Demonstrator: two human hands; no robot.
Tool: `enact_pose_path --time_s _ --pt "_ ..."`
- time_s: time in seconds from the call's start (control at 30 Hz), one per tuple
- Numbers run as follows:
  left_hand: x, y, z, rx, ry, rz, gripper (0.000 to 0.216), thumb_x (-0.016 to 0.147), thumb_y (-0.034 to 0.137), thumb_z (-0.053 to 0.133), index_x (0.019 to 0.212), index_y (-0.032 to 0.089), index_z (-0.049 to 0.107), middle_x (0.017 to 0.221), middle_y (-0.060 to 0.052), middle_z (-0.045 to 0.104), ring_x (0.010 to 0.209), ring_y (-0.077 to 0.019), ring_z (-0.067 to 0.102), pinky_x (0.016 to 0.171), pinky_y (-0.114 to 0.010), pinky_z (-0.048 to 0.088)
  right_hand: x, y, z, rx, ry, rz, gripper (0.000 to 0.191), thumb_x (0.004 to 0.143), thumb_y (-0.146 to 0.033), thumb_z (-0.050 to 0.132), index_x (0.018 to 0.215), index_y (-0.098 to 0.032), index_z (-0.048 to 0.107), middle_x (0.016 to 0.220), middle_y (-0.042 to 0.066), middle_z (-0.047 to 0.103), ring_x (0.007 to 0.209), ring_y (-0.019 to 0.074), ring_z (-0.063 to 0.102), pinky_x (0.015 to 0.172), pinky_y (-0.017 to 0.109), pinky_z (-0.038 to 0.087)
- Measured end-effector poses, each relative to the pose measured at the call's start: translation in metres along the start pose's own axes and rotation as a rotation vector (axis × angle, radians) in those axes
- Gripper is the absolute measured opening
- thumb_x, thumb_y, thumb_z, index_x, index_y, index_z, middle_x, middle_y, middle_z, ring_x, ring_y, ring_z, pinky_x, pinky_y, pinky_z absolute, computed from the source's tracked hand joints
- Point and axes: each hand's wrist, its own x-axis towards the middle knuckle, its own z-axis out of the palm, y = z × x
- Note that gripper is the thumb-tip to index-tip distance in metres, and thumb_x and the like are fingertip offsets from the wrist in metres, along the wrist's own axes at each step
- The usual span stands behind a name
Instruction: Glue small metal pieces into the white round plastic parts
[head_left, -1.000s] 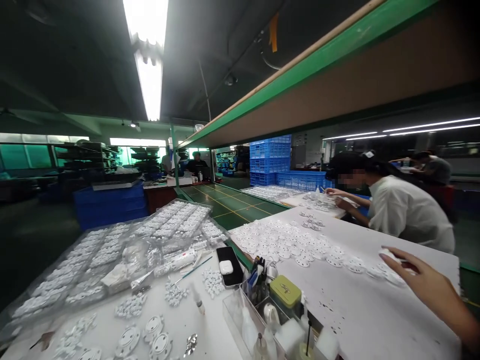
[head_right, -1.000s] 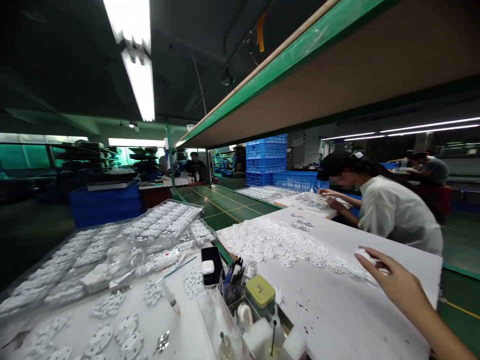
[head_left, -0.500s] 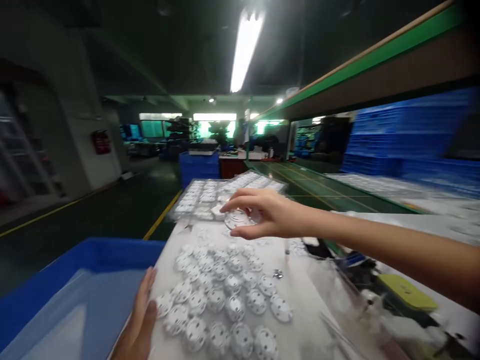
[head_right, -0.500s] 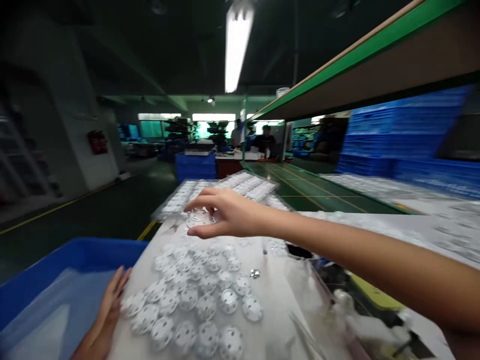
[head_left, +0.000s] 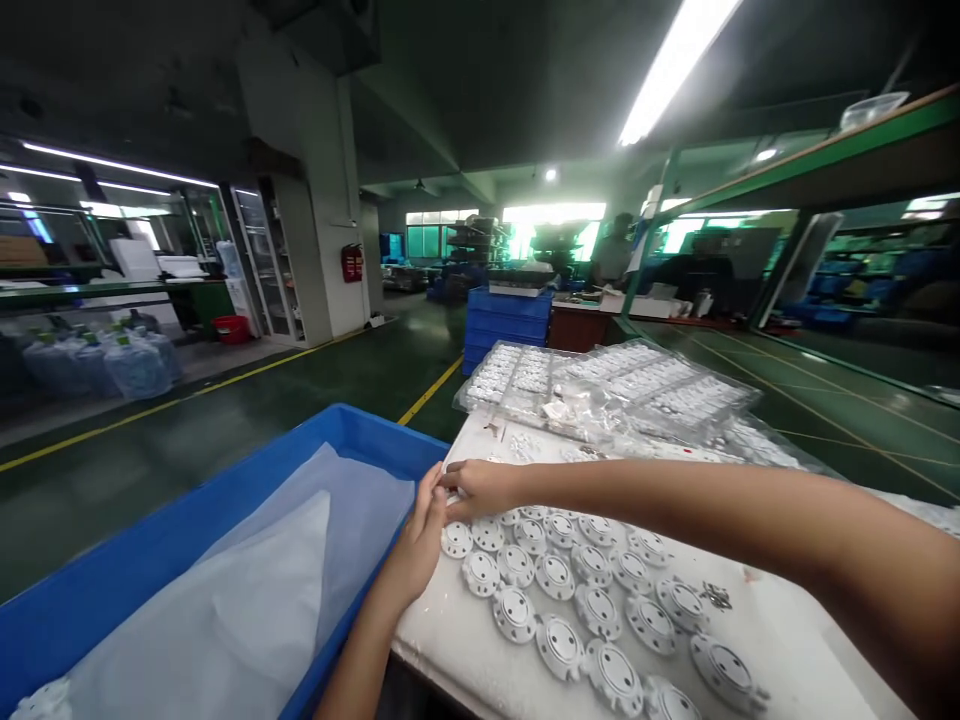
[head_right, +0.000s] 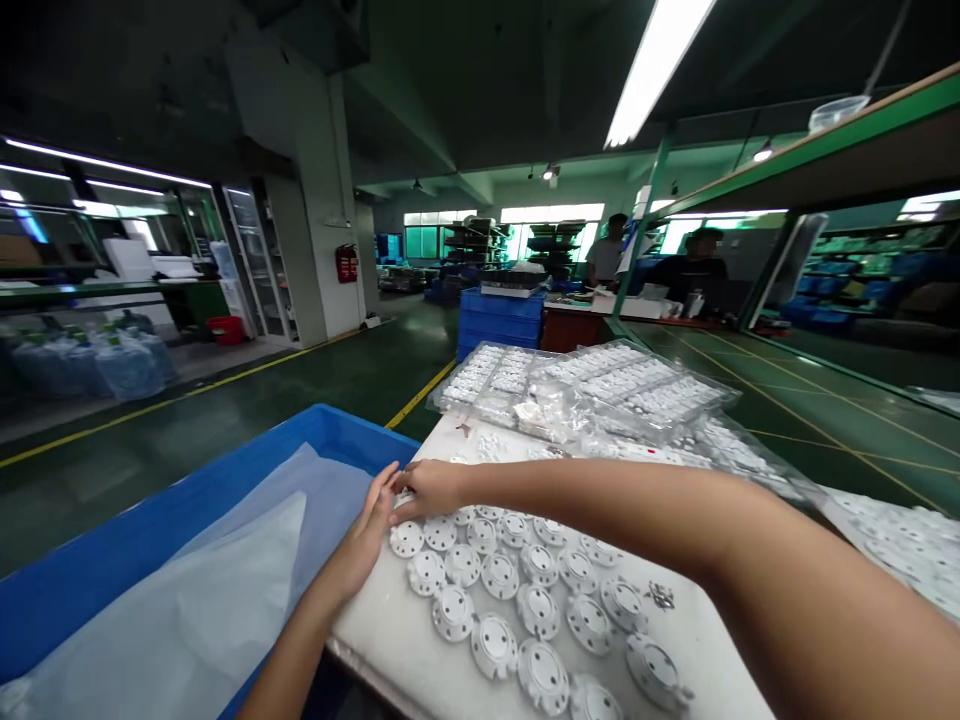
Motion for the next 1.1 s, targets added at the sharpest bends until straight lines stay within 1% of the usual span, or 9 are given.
enact_pose_path --time_s 0.17,0.3,0.37,0.47,0.6,0.7,0.8,0.93,1.1 --pt "0.014 0.004 -0.007 0.038 -0.065 -0.003 0.066 0.097 0.062 0.052 0.151 0.025 0.052 0.164 -0.008 0.040 0.156 -0.0309 0.028 0.128 -0.047 0.019 -0.006 0.010 -0.001 0.003 0.034 -0.036 0.030 0.103 -0.042 0.057 0.104 -0.014 0.067 0.099 0.005 0.069 0.088 0.0160 0.068 0.082 0.035 0.058" --pt "0.015 0.004 -0.008 0.070 -0.117 -0.027 0.059 0.088 0.051 0.069 0.142 0.028 0.063 0.160 -0.005 0.045 0.157 -0.0357 0.023 0.128 -0.054 0.015 -0.020 0.020 -0.007 -0.032 0.084 -0.043 0.032 0.101 -0.045 0.060 0.097 -0.014 0.068 0.091 0.004 0.069 0.087 0.0163 0.067 0.082 0.036 0.057" --pt "0.017 0.004 -0.006 0.069 -0.127 -0.018 0.053 0.087 0.044 0.072 0.137 0.027 0.067 0.159 -0.008 0.048 0.157 -0.0364 0.023 0.128 -0.057 0.013 -0.028 0.024 -0.014 -0.061 0.128 -0.037 0.032 0.101 -0.044 0.059 0.091 -0.014 0.067 0.085 0.002 0.067 0.085 0.0159 0.066 0.082 0.036 0.056" --pt "0.024 0.008 -0.001 0.026 -0.140 0.025 0.041 0.089 0.035 0.074 0.128 0.023 0.071 0.153 -0.013 0.056 0.154 -0.0330 0.033 0.127 -0.061 0.012 -0.034 0.023 -0.027 -0.115 0.221 -0.037 0.032 0.103 -0.039 0.056 0.085 -0.015 0.065 0.078 0.000 0.064 0.082 0.0157 0.064 0.084 0.036 0.054" --pt "0.030 0.011 0.000 -0.134 -0.083 0.067 0.038 0.095 0.040 0.068 0.128 0.021 0.069 0.151 -0.012 0.058 0.148 -0.0303 0.043 0.126 -0.060 0.021 -0.030 -0.006 -0.033 -0.178 0.290 -0.101 0.032 0.106 -0.034 0.048 0.087 -0.015 0.065 0.079 0.001 0.064 0.086 0.0169 0.062 0.086 0.037 0.051" --pt "0.028 0.010 -0.009 -0.304 0.068 0.082 0.054 0.101 0.053 0.053 0.144 0.020 0.055 0.158 -0.015 0.050 0.147 -0.0303 0.046 0.123 -0.058 0.029 -0.016 -0.042 -0.020 -0.216 0.270 -0.182 0.027 0.105 -0.033 0.050 0.093 -0.015 0.067 0.088 0.003 0.067 0.091 0.0174 0.062 0.089 0.037 0.050" --pt "0.019 0.008 -0.025 -0.428 0.223 0.081 0.061 0.104 0.054 0.039 0.154 0.020 0.041 0.160 -0.015 0.046 0.146 -0.0283 0.047 0.121 -0.053 0.036 0.004 -0.075 0.004 -0.255 0.241 -0.210 0.025 0.103 -0.033 0.052 0.096 -0.014 0.067 0.088 0.004 0.067 0.090 0.0183 0.063 0.085 0.036 0.051" --pt "-0.010 0.002 -0.040 -0.436 0.312 0.049 0.050 0.100 0.044 0.047 0.144 0.021 0.052 0.152 -0.015 0.057 0.142 -0.0281 0.053 0.120 -0.046 0.039 0.025 -0.100 0.033 -0.310 0.216 -0.242 0.026 0.103 -0.037 0.054 0.102 -0.014 0.067 0.100 0.008 0.069 0.098 0.0206 0.064 0.082 0.036 0.051" --pt "-0.042 -0.015 -0.037 -0.283 0.305 0.021 0.041 0.096 0.045 0.057 0.126 0.019 0.066 0.142 -0.015 0.065 0.137 -0.0324 0.058 0.118 -0.051 0.041 0.026 -0.106 0.052 -0.403 0.141 -0.305 0.047 0.096 -0.054 0.062 0.111 -0.009 0.066 0.117 0.020 0.070 0.110 0.0295 0.063 0.092 0.043 0.051"
